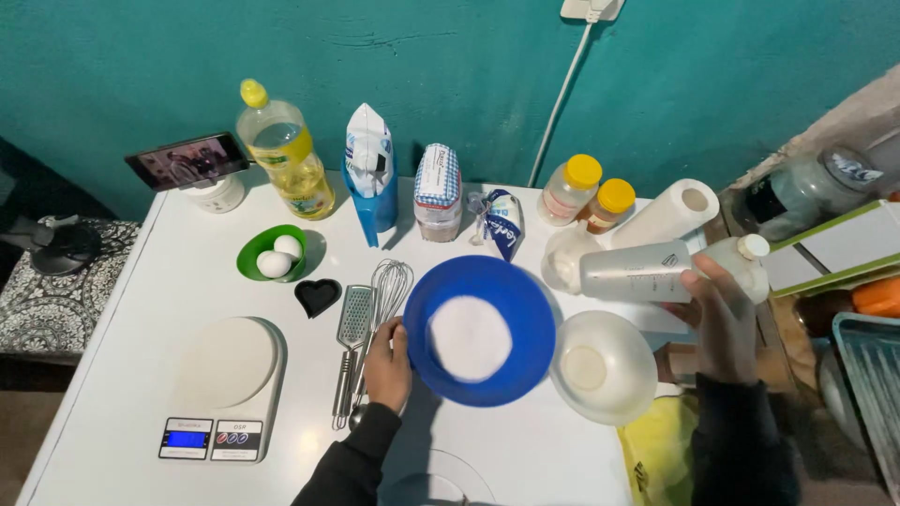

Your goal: Mixing oil, eggs, and other ingredients in a bowl to prepare a batter.

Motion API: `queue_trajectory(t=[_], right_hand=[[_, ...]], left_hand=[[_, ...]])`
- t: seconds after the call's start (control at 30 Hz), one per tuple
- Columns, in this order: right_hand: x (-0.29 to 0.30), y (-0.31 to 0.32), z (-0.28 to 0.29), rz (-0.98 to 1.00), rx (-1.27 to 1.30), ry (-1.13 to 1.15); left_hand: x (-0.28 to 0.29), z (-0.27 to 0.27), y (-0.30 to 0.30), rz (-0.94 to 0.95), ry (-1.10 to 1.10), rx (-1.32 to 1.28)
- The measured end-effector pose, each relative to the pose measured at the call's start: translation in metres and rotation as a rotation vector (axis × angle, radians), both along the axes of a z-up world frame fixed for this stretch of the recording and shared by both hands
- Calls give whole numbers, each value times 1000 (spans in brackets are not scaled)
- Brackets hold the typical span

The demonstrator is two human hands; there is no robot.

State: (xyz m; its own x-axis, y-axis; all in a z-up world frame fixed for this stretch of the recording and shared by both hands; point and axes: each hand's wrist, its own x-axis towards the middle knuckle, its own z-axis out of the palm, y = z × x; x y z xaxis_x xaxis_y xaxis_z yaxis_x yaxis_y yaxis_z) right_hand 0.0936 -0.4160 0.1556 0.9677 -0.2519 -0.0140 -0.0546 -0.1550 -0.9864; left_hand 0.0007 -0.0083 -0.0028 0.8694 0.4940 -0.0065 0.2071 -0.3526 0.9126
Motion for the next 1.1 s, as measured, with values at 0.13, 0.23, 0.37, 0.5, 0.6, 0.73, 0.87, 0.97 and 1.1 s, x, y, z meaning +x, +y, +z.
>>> queue_trajectory(t=[0.13,0.23,0.37,0.5,0.6,0.73,0.87,0.97,1.1], right_hand=[[-25,21,9,182,272,-24],[-50,60,38,448,380,-75],[-82,110,74,756,260,-65],[-126,140,105,914,-85,-126],[-149,152,124,996,-341,-303],[-163,165,135,1023,-343,-430],[-175,169,127,867,-402,-425],[-183,170,126,802,-452,-430],[-187,172,126,825,-448,-460]], left_hand=[[-15,21,-16,-24,-99,-91],[-35,61,-29,-147,-112,-271],[-63,107,-37,-421,-108,-547],[-83,126,-39,-664,67,-1302],[-97,119,-41,-710,1,-1523],[-105,129,-35,-671,-126,-1540],[-112,139,-29,-610,-215,-1543],[-117,140,-27,-586,-236,-1562],[-120,138,-25,-572,-258,-1588]])
